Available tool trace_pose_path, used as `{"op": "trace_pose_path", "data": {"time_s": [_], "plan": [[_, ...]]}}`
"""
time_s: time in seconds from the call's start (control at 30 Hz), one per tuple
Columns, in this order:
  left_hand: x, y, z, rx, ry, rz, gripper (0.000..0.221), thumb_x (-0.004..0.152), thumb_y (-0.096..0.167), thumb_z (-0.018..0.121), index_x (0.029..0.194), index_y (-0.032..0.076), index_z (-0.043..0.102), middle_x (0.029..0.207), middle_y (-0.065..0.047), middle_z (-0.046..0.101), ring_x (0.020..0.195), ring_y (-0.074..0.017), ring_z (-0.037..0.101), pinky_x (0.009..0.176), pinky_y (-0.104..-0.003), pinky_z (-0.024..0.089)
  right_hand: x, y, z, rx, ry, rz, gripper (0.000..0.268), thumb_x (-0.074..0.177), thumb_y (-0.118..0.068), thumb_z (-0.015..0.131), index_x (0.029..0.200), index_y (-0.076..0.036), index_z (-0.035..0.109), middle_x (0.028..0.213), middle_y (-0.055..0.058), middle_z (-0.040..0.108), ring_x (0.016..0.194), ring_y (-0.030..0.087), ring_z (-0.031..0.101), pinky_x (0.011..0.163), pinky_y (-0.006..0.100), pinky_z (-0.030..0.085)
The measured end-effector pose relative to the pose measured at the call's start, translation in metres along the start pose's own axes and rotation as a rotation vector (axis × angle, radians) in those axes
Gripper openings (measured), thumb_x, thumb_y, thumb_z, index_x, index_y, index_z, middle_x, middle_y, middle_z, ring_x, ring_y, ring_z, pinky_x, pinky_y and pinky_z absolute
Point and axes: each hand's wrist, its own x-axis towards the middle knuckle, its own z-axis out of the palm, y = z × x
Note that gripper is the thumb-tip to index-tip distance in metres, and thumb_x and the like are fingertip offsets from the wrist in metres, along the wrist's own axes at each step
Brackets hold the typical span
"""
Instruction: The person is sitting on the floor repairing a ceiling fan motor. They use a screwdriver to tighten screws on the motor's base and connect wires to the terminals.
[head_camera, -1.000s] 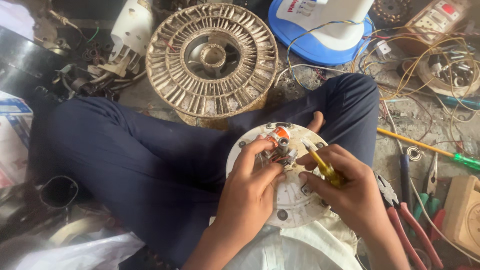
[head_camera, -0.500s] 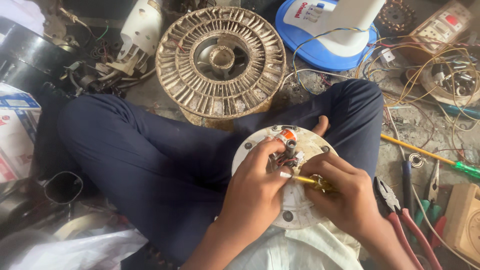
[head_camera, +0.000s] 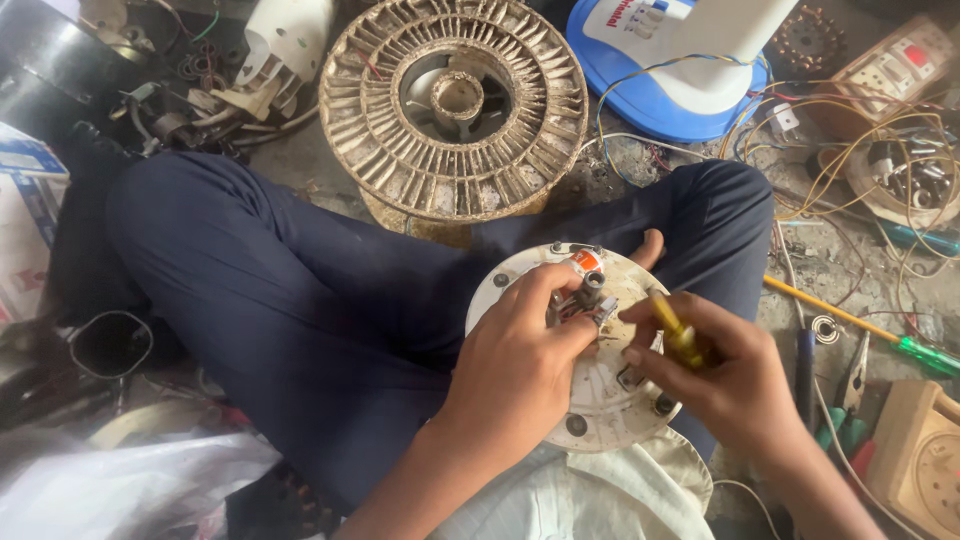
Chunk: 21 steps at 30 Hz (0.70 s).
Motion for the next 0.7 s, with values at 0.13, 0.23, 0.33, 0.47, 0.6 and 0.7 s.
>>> {"op": "trace_pose_path", "data": {"time_s": [0.13, 0.23, 0.33, 0.47, 0.6, 0.7], "plan": [[0.001, -0.001, -0.001, 0.009, -0.015, 0.004, 0.016, 0.084, -0.001, 0.068, 0.099, 0.003, 0.073, 0.13, -0.015, 0.058, 0.12, -0.0345, 0.062, 0.095, -0.045, 0.051, 0.004, -0.007, 0.006, -0.164, -0.014, -0.31, 0.022, 0.083, -0.003, 0.078, 0.104, -0.005, 0.073, 0.096, 0.005, 0.071, 0.08, 0.013, 0.069, 0.07, 0.027, 0.055], [0.001, -0.002, -0.002, 0.011, -0.04, 0.013, 0.023, 0.078, -0.003, 0.068, 0.1, 0.003, 0.073, 0.13, -0.015, 0.057, 0.121, -0.0352, 0.061, 0.095, -0.045, 0.05, 0.011, -0.008, 0.005, -0.417, -0.005, -0.415, 0.034, 0.069, 0.001, 0.074, 0.103, -0.001, 0.068, 0.094, 0.008, 0.07, 0.073, 0.018, 0.071, 0.063, 0.031, 0.057], [0.003, -0.003, -0.005, -0.023, -0.056, 0.025, 0.023, 0.076, -0.002, 0.07, 0.098, 0.003, 0.072, 0.129, -0.014, 0.056, 0.121, -0.0356, 0.06, 0.097, -0.046, 0.049, 0.028, -0.006, -0.007, -0.557, -0.197, -0.836, 0.036, 0.071, -0.012, 0.079, 0.1, 0.0, 0.062, 0.098, 0.012, 0.067, 0.075, 0.028, 0.069, 0.064, 0.037, 0.056], [0.001, -0.007, -0.011, -0.066, -0.077, 0.068, 0.024, 0.076, -0.002, 0.071, 0.1, 0.002, 0.07, 0.128, -0.016, 0.055, 0.121, -0.037, 0.058, 0.097, -0.047, 0.047, 0.049, -0.005, -0.017, -0.711, -0.289, -1.098, 0.044, 0.072, -0.013, 0.075, 0.108, 0.007, 0.062, 0.097, 0.016, 0.065, 0.076, 0.03, 0.07, 0.067, 0.041, 0.057], [0.002, -0.004, -0.003, -0.005, -0.032, 0.027, 0.02, 0.077, -0.002, 0.07, 0.096, 0.005, 0.071, 0.127, -0.013, 0.056, 0.12, -0.0346, 0.06, 0.097, -0.046, 0.049, 0.047, -0.003, -0.015, -0.6, -0.298, -0.961, 0.039, 0.073, -0.012, 0.076, 0.107, 0.004, 0.063, 0.092, 0.013, 0.065, 0.067, 0.028, 0.067, 0.058, 0.039, 0.054], [0.002, -0.003, 0.0, 0.02, 0.003, 0.015, 0.018, 0.078, -0.001, 0.071, 0.095, 0.005, 0.072, 0.127, -0.012, 0.057, 0.117, -0.0339, 0.061, 0.093, -0.046, 0.049, 0.031, 0.002, -0.01, -0.503, -0.202, -0.67, 0.03, 0.074, -0.008, 0.074, 0.101, 0.0, 0.065, 0.084, 0.011, 0.065, 0.061, 0.023, 0.065, 0.054, 0.036, 0.051]]}}
